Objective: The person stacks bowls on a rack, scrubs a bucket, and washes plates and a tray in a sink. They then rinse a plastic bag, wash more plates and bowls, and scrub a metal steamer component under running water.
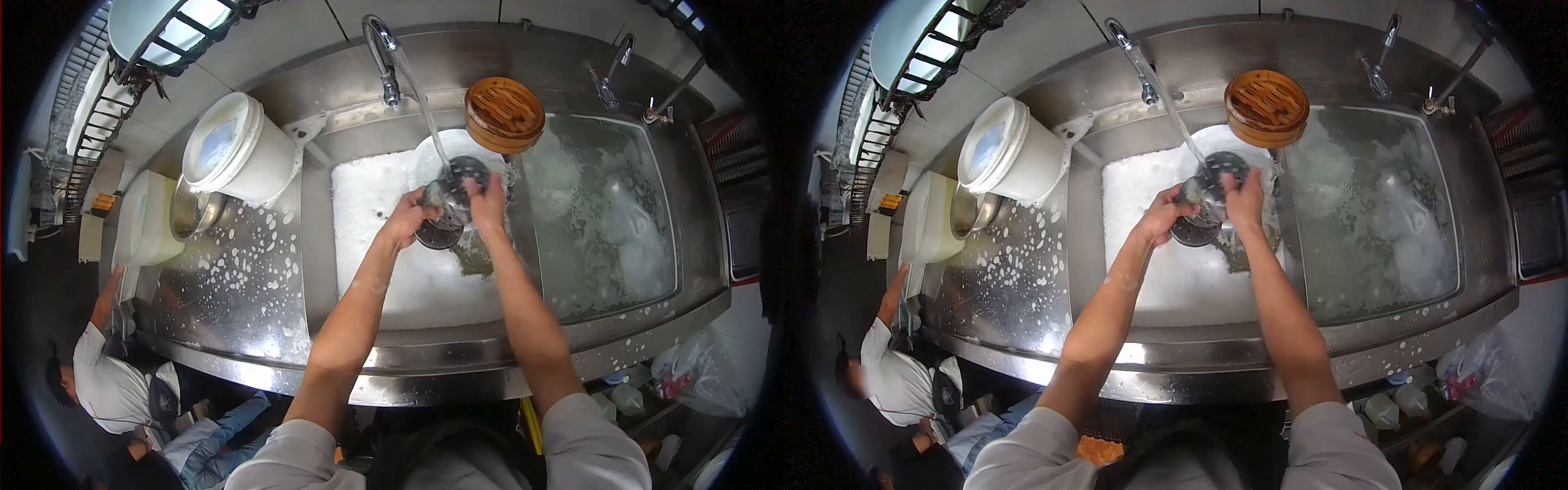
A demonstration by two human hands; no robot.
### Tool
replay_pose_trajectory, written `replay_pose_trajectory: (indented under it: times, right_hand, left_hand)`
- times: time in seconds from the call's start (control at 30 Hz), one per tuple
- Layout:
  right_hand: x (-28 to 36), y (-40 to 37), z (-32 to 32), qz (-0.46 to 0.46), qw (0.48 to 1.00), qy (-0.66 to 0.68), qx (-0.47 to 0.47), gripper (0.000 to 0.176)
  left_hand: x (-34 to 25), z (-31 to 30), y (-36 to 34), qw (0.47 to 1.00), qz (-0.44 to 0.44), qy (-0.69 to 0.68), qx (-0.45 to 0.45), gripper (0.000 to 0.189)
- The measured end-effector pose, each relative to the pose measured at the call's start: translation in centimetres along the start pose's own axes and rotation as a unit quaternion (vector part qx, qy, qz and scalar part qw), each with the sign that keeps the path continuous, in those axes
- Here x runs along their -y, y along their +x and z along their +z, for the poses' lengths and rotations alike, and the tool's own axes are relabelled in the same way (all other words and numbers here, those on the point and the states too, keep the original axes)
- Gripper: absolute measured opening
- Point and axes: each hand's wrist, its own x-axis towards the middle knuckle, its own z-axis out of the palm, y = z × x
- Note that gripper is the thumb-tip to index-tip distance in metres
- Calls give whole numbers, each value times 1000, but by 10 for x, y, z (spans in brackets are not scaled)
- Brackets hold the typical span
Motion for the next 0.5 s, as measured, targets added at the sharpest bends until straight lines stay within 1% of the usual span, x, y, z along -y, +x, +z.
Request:
replay_pose_trajectory:
  times: [0.07, 0.1, 0.13, 0.2, 0.23, 0.33, 0.43, 0.47, 0.5]
  right_hand:
    - [43, 0, -21, -27, 994, -29, 106, 43]
    - [37, 10, -20, -2, 998, -15, 69, 44]
    - [35, 15, -19, -9, 992, -13, 122, 44]
    - [30, 20, -18, -24, 973, -8, 231, 44]
    - [39, 17, -22, 10, 970, -24, 240, 42]
    - [24, 22, -15, -51, 989, -36, 135, 40]
    - [26, 24, -22, -16, 964, 17, 266, 36]
    - [30, 22, -21, 76, 968, 128, 203, 34]
    - [33, 17, -17, 168, 948, 234, 136, 33]
  left_hand:
    - [-4, 1, -2, 999, -19, 26, 14, 40]
    - [-8, 3, -4, 999, -24, 43, 16, 40]
    - [-11, 3, -5, 998, -28, 60, 19, 40]
    - [-10, -1, -5, 997, -43, 53, 29, 39]
    - [-11, -1, -5, 997, -52, 50, 36, 39]
    - [-14, 0, -2, 994, -72, 76, 37, 38]
    - [-17, -7, -2, 990, -79, 90, 72, 33]
    - [-22, -3, -2, 994, -77, 57, 56, 32]
    - [-23, 3, -2, 996, -75, 21, 39, 30]
